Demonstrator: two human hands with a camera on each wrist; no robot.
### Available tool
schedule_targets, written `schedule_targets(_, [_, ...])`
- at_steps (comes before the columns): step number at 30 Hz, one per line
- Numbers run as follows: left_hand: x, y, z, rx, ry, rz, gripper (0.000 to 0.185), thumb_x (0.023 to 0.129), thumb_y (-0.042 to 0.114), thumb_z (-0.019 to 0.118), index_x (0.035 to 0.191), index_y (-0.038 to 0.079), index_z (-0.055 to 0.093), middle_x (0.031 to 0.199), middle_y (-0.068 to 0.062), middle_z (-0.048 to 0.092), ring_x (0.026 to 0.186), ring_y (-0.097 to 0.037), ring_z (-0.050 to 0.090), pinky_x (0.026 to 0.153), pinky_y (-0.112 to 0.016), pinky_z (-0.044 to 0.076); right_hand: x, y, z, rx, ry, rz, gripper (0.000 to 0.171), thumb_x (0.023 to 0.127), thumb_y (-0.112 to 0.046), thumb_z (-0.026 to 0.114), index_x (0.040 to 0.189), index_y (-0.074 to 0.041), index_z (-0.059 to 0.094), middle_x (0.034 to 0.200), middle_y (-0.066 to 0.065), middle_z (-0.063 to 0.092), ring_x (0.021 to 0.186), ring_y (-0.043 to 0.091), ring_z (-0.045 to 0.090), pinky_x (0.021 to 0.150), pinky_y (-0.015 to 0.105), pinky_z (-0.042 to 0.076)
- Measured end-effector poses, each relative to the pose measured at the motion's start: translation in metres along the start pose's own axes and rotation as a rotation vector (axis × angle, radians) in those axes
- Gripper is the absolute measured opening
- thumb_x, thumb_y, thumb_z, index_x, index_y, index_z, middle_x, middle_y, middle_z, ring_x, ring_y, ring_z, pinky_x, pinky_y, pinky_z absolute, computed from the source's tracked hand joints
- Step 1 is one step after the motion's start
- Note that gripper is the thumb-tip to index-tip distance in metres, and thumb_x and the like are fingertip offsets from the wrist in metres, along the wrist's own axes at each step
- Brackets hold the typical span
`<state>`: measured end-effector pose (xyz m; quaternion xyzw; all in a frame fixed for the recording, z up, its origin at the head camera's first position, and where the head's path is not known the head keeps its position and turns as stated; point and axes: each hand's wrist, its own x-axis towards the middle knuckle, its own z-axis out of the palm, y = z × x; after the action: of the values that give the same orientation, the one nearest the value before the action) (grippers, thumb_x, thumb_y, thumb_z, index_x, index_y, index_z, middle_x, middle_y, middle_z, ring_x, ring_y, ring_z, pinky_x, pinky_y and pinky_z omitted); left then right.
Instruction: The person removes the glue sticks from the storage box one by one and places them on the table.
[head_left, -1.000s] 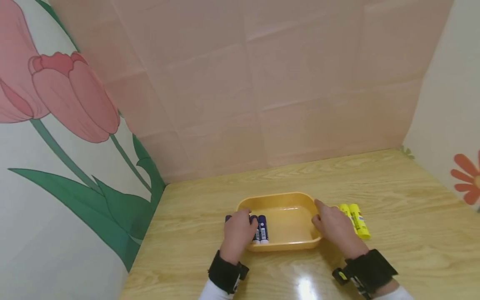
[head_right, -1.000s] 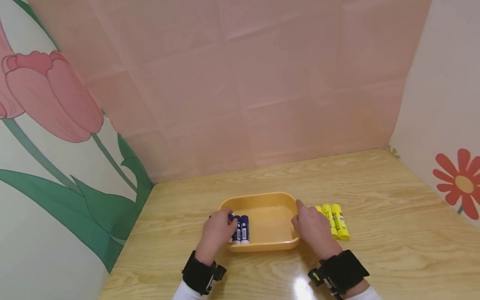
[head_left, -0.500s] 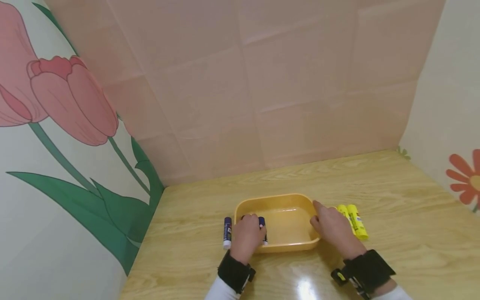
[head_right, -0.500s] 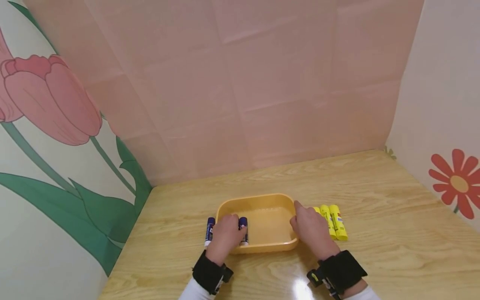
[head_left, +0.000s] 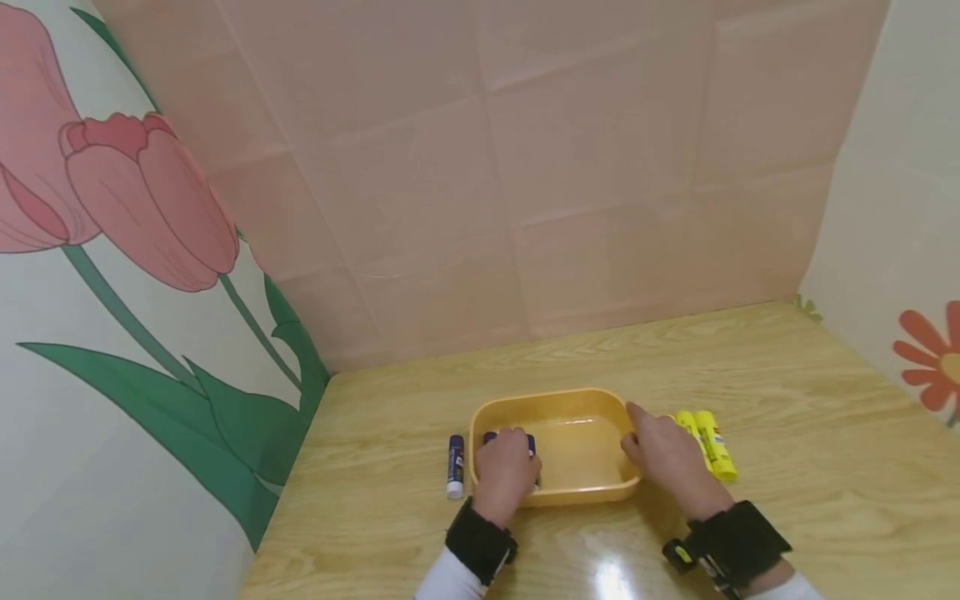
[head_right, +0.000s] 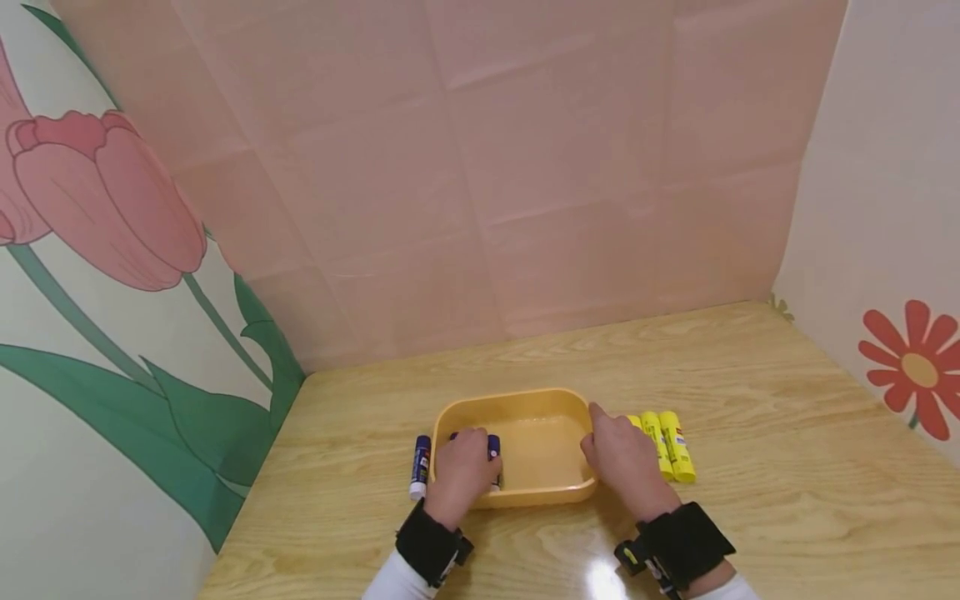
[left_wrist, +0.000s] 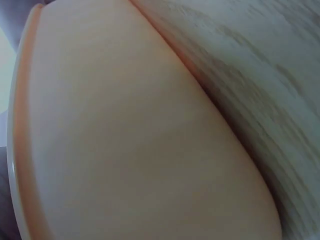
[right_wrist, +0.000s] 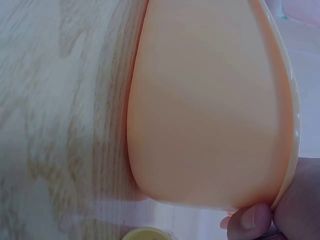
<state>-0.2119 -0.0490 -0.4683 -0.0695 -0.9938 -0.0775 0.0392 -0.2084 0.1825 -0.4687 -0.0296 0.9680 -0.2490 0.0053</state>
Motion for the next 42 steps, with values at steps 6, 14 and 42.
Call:
schedule_targets(6, [0.005,0.004,0.004,0.009,-0.021,0.001,0.022,0.083,0.029,0.076,0.092,0.012,0.066,0.080,-0.002,0.062,0.072,-0.017,0.058,0.060,-0.035,0.049,0.000,0.000,-0.001,0.000,-0.005,0.003,0.059,0.095,-0.012,0.054,0.144,0.014,0.036,0.070,0.008,0.048,0.056,0.019,0.045,0.051,0.031,0.038])
schedule_targets(14, [0.007,0.009,0.003,0.054,0.022,0.025,0.024,0.083,0.032,0.076,0.093,0.014,0.063,0.075,-0.003,0.062,0.068,-0.019,0.060,0.054,-0.033,0.046,-0.001,-0.001,-0.002,-0.004,0.019,-0.006,0.059,0.094,-0.012,0.054,0.144,0.014,0.037,0.070,0.008,0.049,0.055,0.019,0.045,0.050,0.031,0.038])
schedule_targets(42, [0.010,0.007,0.011,-0.081,-0.018,-0.014,0.049,0.081,0.031,0.077,0.123,0.011,0.064,0.082,-0.005,0.066,0.071,-0.017,0.059,0.061,-0.035,0.049,-0.001,-0.001,0.001,0.022,0.032,0.002,0.058,0.092,-0.009,0.053,0.143,0.015,0.037,0.073,0.009,0.051,0.056,0.018,0.045,0.050,0.030,0.038])
